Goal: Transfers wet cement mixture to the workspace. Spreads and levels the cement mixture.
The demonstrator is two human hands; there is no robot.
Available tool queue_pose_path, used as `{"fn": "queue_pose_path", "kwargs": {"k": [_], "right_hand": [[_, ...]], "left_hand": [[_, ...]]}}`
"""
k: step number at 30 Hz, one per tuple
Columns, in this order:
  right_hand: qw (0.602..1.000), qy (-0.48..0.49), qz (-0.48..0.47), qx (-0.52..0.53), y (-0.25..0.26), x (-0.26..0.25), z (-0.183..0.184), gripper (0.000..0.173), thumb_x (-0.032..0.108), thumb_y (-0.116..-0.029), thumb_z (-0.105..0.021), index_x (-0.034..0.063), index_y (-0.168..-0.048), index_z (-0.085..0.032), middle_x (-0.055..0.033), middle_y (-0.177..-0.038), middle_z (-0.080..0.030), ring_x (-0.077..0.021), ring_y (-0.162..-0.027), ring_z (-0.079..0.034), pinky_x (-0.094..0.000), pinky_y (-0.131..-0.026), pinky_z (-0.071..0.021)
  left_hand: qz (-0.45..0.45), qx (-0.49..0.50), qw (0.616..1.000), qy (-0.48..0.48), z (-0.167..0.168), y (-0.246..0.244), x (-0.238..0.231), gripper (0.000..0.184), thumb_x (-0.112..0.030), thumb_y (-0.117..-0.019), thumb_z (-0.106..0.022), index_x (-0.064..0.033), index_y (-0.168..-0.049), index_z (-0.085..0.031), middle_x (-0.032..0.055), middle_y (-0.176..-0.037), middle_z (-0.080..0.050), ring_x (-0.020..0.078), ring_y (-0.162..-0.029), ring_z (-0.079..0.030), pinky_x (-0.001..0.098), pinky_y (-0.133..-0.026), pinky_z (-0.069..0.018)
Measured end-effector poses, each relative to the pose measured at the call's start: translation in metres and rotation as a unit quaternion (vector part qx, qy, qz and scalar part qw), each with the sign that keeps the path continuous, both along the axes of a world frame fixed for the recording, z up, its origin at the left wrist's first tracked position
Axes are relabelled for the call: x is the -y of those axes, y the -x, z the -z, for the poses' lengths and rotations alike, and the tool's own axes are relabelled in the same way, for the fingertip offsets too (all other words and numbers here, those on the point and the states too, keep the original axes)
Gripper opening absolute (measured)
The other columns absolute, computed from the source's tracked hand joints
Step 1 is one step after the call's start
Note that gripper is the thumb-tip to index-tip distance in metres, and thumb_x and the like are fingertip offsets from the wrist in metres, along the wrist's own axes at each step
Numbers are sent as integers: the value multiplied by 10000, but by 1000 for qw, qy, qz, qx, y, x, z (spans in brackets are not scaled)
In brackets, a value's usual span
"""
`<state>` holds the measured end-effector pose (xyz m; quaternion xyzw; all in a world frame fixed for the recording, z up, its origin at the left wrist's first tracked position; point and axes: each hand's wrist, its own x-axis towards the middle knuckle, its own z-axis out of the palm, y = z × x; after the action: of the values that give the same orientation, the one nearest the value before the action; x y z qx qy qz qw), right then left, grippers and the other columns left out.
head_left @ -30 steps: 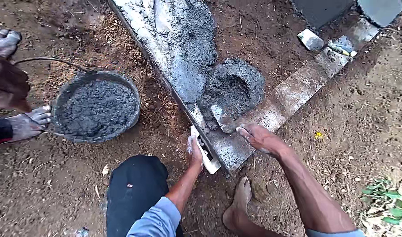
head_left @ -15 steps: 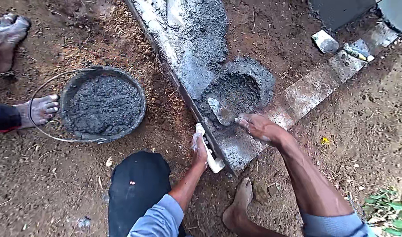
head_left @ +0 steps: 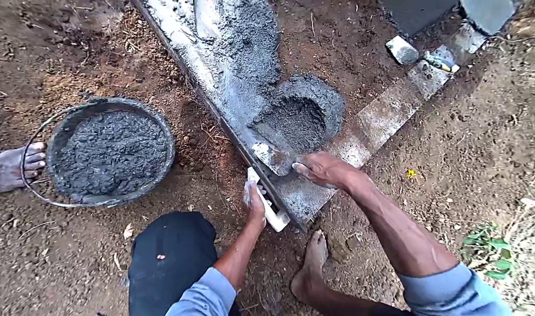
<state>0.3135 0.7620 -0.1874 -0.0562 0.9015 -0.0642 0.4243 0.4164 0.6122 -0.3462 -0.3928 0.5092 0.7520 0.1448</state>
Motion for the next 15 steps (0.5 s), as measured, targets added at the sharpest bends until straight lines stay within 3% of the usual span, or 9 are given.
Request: {"fn": "queue_pose_path", "kwargs": {"k": [3, 5, 7, 12, 15], "right_hand": [[990, -22, 72, -116, 8, -52, -35, 427, 383, -1119, -418, 43, -1125, -676, -236, -922, -687, -436, -902, -681, -658, -801, -508], [949, -120, 90, -279, 17, -75, -42, 448, 402, -1107, -372, 31, -1074, -619, -285, -848, -661, -520, -835, -684, -692, -665, -504], [908, -203, 79, -357, 25, -86, -28, 429, 366, -1094, -367, 2, -1110, -593, -316, -909, -661, -557, -842, -681, -694, -629, -502], [941, -178, 2, -289, -17, -74, 36, 295, 213, -1091, -452, -10, -1228, -586, -314, -1062, -659, -536, -886, -683, -657, -683, -545], [950, -143, -26, -277, -54, -77, 43, 330, 254, -1089, -490, 24, -1296, -608, -291, -1109, -686, -516, -872, -701, -642, -674, -555]], "left_hand": [[4, -1, 1000, -1, 1, -1, -1, 451, -367, -1125, -333, -15, -1254, -583, 119, -946, -604, 203, -764, -614, 366, -615, -536], [-3, 3, 1000, 2, 2, -6, -3, 436, -357, -1122, -345, -13, -1214, -597, 118, -932, -609, 203, -765, -621, 368, -617, -544], [-6, 7, 1000, 0, 1, -7, -5, 436, -363, -1121, -351, -15, -1224, -594, 119, -927, -613, 206, -753, -626, 366, -601, -545], [-4, 16, 1000, 6, 3, -8, -7, 461, -389, -1120, -338, -32, -1270, -587, 122, -947, -621, 211, -773, -632, 373, -608, -545], [-4, 17, 1000, 6, 2, -7, -8, 466, -392, -1119, -338, -24, -1269, -581, 121, -952, -613, 206, -770, -626, 360, -608, -539]]}}
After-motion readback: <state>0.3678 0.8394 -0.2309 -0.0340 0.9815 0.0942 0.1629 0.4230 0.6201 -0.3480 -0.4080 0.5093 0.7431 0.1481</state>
